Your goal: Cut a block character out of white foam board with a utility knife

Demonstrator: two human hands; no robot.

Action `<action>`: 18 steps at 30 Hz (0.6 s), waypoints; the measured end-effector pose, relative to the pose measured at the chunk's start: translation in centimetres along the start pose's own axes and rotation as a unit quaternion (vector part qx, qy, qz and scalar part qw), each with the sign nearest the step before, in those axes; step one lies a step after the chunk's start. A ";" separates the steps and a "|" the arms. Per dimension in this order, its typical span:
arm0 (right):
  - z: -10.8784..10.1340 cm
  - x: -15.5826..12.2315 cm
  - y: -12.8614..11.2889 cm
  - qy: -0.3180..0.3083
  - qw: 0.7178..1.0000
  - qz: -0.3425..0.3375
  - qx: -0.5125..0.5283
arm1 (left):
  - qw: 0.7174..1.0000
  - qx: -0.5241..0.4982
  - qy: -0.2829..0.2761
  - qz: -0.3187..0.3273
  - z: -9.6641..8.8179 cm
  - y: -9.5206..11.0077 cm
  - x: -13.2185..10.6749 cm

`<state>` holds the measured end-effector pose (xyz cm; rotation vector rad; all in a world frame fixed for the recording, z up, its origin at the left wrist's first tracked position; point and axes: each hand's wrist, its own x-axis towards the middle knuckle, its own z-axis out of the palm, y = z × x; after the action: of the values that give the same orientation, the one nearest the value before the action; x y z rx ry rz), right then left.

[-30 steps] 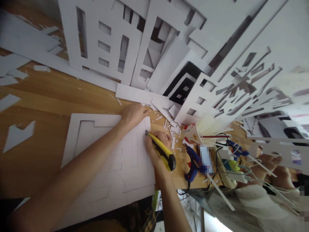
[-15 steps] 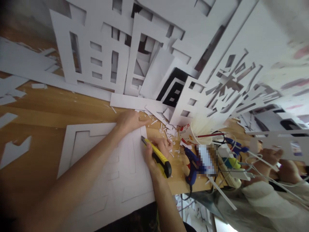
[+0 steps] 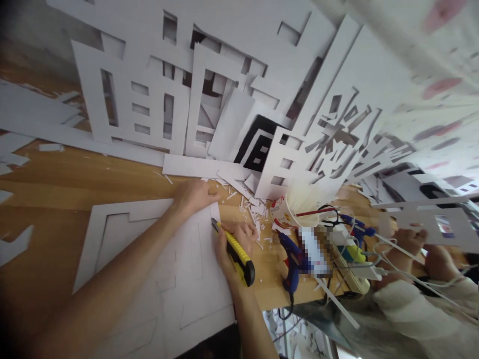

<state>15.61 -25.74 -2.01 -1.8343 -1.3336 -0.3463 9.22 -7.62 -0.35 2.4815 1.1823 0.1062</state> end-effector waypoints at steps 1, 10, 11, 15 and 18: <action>0.0 -0.3 0.1 0.004 1.000 0.001 0.002 | 1.000 0.000 -0.002 -0.001 -0.1 0.0 0.0; 0.6 -0.9 0.3 0.016 0.999 0.026 0.012 | 1.000 -0.002 -0.003 0.010 -0.6 0.2 -0.3; 0.6 -0.9 0.3 0.017 0.999 0.025 0.013 | 1.000 -0.001 -0.003 0.011 -0.5 0.1 -0.3; 0.8 -1.0 0.3 0.027 0.999 0.021 0.024 | 1.000 0.001 0.001 0.010 -0.2 -0.1 -0.1; 0.6 -1.0 0.3 -0.005 0.999 0.044 0.021 | 1.000 -0.001 0.002 0.008 -0.2 -0.2 0.0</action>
<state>15.33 -26.03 -3.17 -1.8539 -1.2535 -0.2617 9.02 -7.43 -0.29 2.4892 1.1647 0.1178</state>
